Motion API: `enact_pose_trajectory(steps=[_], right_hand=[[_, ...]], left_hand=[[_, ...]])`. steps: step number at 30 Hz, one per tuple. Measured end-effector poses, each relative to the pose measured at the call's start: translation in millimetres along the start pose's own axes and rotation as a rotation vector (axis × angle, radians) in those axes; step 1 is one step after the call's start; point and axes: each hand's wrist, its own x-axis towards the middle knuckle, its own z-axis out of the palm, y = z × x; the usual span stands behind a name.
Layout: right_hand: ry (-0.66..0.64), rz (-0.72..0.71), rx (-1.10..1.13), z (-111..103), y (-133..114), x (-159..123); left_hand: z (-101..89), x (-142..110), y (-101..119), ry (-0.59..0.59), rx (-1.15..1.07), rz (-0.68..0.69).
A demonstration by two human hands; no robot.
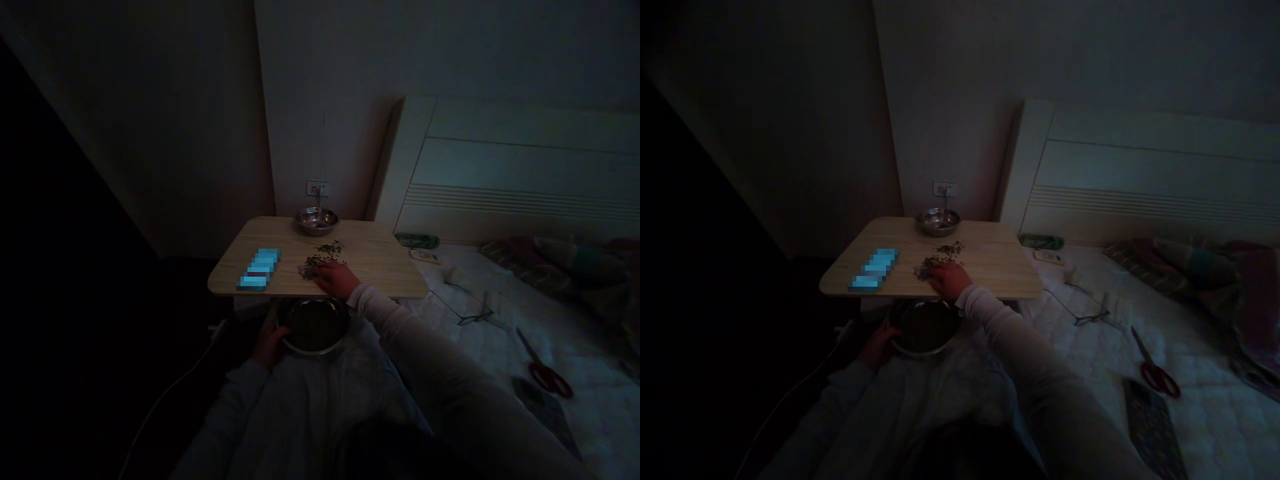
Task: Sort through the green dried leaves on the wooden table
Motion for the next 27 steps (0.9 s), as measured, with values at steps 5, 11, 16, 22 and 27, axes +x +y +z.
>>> enact_pose_trajectory(steps=[5,11,16,22,27], right_hand=[[-0.075,0.069,-0.005,-11,-6,4],[-0.070,0.119,-0.016,-12,-13,6],[-0.082,0.084,-0.001,-13,-15,2],[-0.109,0.148,0.003,-19,-16,-1],[-0.104,0.173,-0.032,-18,-21,4]], left_hand=[[1.5,-2,2,0.022,0.038,-0.016],[6.6,-8,6,0.008,-0.001,0.014],[11.4,-12,13,0.040,-0.005,0.003],[18.0,-22,22,0.051,-0.049,-0.065],[20.6,-25,25,0.059,-0.050,-0.054]])
